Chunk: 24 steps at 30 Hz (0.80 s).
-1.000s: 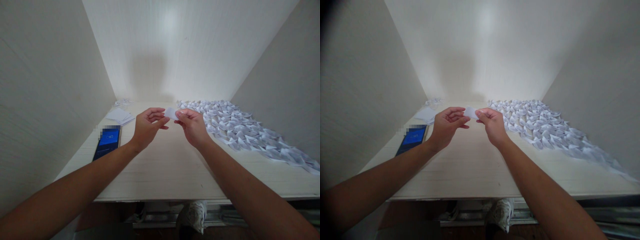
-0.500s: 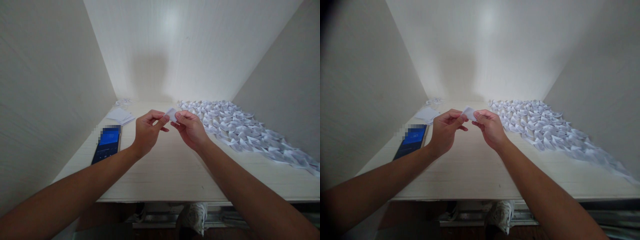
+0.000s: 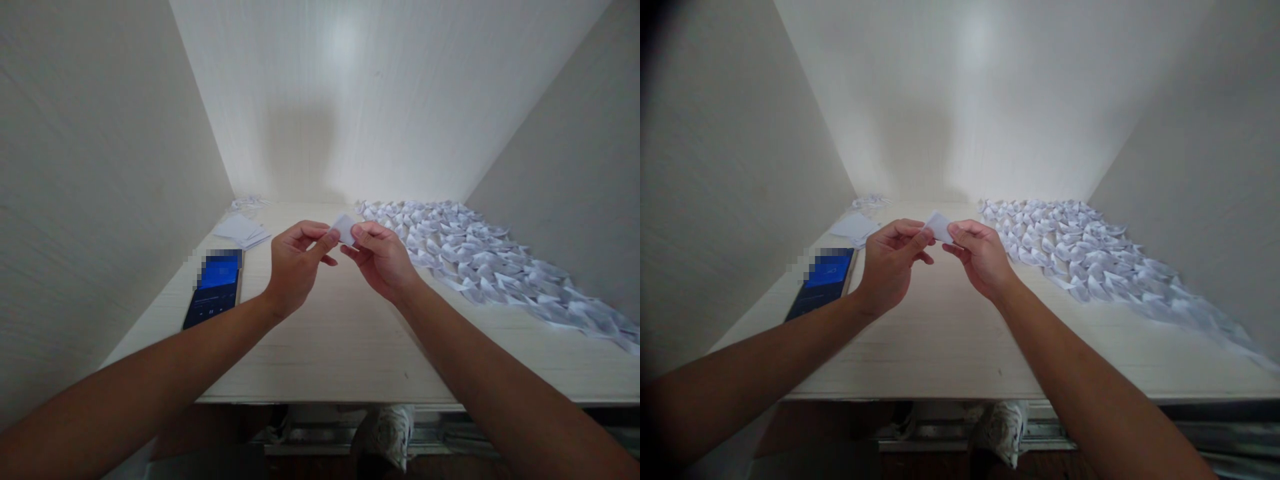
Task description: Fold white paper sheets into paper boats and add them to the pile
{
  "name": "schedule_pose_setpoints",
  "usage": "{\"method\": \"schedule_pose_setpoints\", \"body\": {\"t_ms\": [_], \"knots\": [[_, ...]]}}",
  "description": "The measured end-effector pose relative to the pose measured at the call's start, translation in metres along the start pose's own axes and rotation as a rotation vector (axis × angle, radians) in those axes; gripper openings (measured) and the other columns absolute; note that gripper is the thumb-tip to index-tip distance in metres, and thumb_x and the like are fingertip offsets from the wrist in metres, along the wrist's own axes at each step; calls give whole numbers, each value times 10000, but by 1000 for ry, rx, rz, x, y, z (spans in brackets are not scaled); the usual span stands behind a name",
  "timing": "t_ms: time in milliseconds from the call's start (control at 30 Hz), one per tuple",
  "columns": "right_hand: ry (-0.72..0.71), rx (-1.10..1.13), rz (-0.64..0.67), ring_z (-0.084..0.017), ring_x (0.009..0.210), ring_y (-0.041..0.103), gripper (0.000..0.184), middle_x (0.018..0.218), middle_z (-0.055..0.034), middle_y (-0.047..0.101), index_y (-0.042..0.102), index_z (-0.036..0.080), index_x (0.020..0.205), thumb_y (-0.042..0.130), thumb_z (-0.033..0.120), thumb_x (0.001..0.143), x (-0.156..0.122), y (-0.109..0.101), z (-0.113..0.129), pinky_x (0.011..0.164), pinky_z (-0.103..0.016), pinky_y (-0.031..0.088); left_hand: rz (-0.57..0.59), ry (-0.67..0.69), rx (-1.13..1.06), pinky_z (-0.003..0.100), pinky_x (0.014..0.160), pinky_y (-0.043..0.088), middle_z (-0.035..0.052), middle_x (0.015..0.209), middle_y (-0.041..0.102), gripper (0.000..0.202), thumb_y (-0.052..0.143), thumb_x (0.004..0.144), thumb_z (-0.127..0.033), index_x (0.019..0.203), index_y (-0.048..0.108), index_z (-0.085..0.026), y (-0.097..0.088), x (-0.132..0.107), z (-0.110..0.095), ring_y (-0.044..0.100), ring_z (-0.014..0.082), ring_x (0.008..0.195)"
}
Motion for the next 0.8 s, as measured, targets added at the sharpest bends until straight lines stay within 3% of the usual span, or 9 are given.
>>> {"method": "schedule_pose_setpoints", "body": {"t_ms": [300,500,667,800], "knots": [[-31,-56,-7,-123,761,665,246,755,15,723,765,243,683,950,403,660,2,-3,4,762,-259,571,37,-2,108,194,480,578,23,745,705,244,877,755,-355,799,739,-159,-1,4,3,682,138,700],[-47,-100,-4,-120,724,650,245,729,17,712,769,242,683,944,411,657,3,-3,2,755,-274,562,44,102,195,194,467,548,9,724,646,247,852,780,-367,725,712,-171,-3,5,-4,638,129,681],[-100,-267,0,-127,691,627,265,700,15,713,773,239,696,928,452,677,4,-6,8,738,-298,533,32,136,274,201,511,535,14,807,663,183,816,819,-349,821,751,-178,-5,8,-5,604,104,665],[-142,-399,2,-135,662,613,288,686,4,720,767,228,705,907,480,700,3,-6,12,687,-306,496,54,167,313,209,514,486,-2,739,624,168,780,839,-299,755,703,-176,-4,9,-8,552,88,600]]}}
Point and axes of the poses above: each hand's wrist, its own x-axis towards the middle knuckle, its own y-axis out of the palm, z = x × y, the point moved 10 cm from there along x, towards the middle knuckle
